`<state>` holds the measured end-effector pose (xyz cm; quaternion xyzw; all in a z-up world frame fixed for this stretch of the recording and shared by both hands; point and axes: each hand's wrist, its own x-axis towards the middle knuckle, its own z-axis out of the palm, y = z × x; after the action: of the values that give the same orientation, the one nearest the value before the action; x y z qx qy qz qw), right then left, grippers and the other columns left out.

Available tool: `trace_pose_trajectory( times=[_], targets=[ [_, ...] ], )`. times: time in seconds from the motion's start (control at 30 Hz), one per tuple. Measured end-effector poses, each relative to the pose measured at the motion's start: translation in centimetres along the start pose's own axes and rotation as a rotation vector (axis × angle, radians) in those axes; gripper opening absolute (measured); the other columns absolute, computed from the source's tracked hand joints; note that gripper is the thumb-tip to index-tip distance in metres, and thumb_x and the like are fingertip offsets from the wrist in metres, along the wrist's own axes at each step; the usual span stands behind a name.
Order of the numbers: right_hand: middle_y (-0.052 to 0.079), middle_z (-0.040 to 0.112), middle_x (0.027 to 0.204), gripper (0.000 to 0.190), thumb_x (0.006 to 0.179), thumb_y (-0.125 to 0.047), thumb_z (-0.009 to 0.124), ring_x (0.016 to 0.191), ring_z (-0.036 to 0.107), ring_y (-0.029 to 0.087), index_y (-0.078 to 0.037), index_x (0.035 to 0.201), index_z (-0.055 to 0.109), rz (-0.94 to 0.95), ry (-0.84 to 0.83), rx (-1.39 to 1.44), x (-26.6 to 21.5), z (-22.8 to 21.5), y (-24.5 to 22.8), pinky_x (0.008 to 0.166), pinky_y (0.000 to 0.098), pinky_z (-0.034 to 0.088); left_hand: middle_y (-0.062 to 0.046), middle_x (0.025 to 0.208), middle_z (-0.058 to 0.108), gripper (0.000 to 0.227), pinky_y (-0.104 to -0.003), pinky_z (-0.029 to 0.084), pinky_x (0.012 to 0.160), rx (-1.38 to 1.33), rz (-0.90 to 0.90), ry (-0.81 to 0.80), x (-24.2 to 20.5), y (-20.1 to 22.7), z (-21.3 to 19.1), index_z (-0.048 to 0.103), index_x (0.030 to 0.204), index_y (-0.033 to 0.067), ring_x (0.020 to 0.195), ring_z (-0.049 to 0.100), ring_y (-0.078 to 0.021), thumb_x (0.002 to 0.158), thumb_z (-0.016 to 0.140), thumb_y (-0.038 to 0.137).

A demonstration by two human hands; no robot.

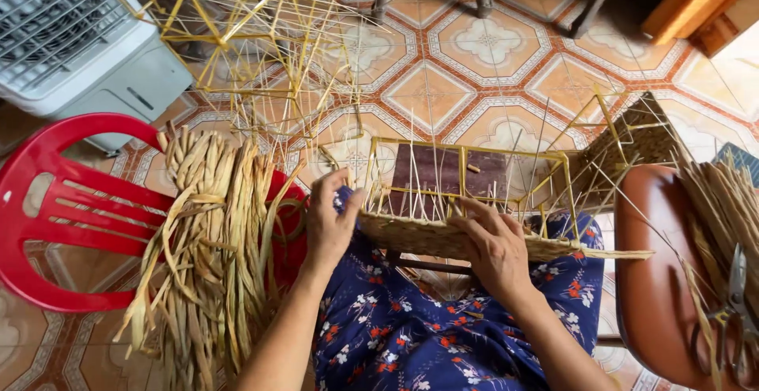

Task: Weaving dried plant fibers into a rectangular metal frame to create a basket.

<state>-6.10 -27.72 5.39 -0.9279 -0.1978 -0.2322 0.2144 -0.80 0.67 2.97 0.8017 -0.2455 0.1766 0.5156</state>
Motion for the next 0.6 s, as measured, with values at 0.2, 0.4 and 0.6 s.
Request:
trace_pose_trajectory(
  times=[0.2, 0.4, 0.6],
  targets=[
    [-0.003, 0.068, 0.127, 0.027, 0.085, -0.01, 0.069, 0.11, 0.064, 0.018, -0.017, 0.111, 0.075, 0.035, -0.032, 0.045, 0.1, -2.0, -1.4, 0.095, 0.041, 0.044, -0.008, 0.138, 0.066, 0.047, -0.04, 0.043, 0.113, -0.24, -0.897, -0.179, -0.3, -0.5, 1.7, 0.064, 0.136, 0.0151, 0.131, 0.059, -0.0216, 0.098, 0.055, 0.042],
    [0.005, 0.071, 0.124, 0.028, 0.083, -0.005, 0.067, 0.122, 0.064, 0.025, -0.011, 0.109, 0.074, -0.128, 0.084, 0.115, -1.4, -9.7, -2.8, 0.108, 0.0449, 0.04, -0.014, 0.143, 0.065, 0.047, -0.045, 0.041, 0.115, -0.722, -0.653, 0.172, 0.5, 5.4, 0.8, 0.065, 0.137, 0.0168, 0.135, 0.058, -0.0291, 0.091, 0.057, 0.017],
    [0.009, 0.074, 0.113, 0.017, 0.104, -0.006, 0.055, 0.112, 0.072, 0.015, -0.006, 0.115, 0.067, 0.231, 0.265, 0.452, -12.6, -10.3, 10.1, 0.107, 0.0285, 0.054, -0.013, 0.165, 0.044, 0.021, -0.045, 0.021, 0.129, -0.501, -0.251, 0.3, -2.8, 4.4, 3.5, 0.075, 0.089, 0.0091, 0.157, 0.033, -0.0333, 0.083, 0.06, -0.005]
  ],
)
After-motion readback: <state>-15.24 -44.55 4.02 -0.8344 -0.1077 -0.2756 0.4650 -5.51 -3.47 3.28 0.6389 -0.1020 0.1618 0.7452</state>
